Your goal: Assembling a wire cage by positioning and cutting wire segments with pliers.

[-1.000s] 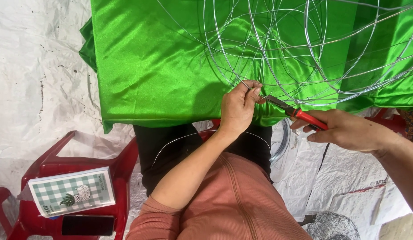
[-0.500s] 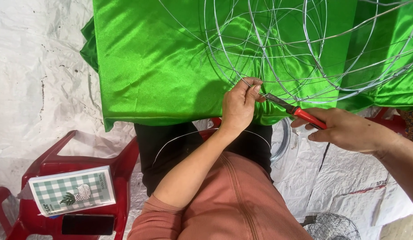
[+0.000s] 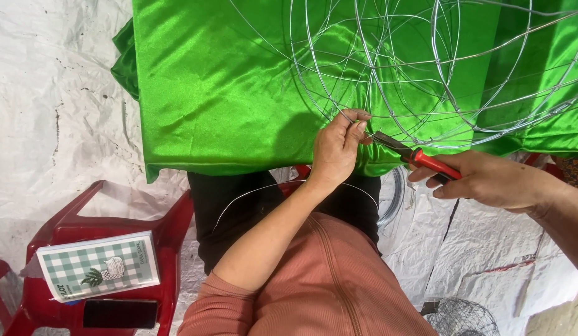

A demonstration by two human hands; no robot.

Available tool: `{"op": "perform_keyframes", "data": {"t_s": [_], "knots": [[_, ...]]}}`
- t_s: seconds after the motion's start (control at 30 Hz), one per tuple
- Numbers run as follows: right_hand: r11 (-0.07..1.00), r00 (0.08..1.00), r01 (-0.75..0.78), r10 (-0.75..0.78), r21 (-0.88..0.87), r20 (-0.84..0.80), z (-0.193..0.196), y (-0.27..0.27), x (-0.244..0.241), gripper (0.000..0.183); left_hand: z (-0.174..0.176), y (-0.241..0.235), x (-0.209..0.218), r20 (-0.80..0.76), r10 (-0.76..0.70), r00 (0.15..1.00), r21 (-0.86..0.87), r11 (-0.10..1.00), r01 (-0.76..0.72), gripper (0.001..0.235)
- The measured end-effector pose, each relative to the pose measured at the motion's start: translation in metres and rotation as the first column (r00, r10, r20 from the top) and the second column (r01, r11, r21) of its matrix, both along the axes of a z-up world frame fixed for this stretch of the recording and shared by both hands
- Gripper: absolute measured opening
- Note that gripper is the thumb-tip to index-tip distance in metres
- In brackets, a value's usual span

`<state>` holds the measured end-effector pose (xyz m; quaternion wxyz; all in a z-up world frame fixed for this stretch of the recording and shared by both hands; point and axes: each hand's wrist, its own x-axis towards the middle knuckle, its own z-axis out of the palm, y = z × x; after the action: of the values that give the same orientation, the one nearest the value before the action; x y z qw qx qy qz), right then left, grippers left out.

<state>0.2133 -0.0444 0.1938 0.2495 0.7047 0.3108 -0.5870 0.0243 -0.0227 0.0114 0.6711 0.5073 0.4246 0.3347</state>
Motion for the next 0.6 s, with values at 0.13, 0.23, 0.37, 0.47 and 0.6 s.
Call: {"op": "perform_keyframes", "data": {"t_s": [0.13,0.23,0.37,0.47,0.6], "knots": [[1.000,1.000,0.020,-0.020,0.021,0.008,0.000,-0.003,-0.006,0.054,-0.003,-0.001,0.002,0.001,0.005,1.000,0.020,1.000,-0.005,0.013],[0.979,0.981,0.195,-0.196,0.056,0.014,0.001,-0.004,-0.017,0.049,-0.003,-0.001,0.002,-0.005,-0.002,1.000,0.013,1.000,0.002,0.012],[0.996,0.990,0.089,-0.090,0.011,0.110,0.013,0.010,-0.025,0.047,-0.002,0.000,0.001,0.019,-0.007,1.000,0.032,0.999,0.006,0.012],[0.998,0.991,-0.046,0.051,-0.042,0.128,0.017,0.014,-0.022,0.045,0.001,0.002,0.000,0.017,-0.020,1.000,0.005,1.000,0.020,0.015],[0.998,0.995,0.060,-0.059,-0.008,0.076,0.016,0.002,-0.007,0.047,-0.002,0.003,-0.003,0.005,-0.015,1.000,0.004,1.000,0.015,0.019]]}}
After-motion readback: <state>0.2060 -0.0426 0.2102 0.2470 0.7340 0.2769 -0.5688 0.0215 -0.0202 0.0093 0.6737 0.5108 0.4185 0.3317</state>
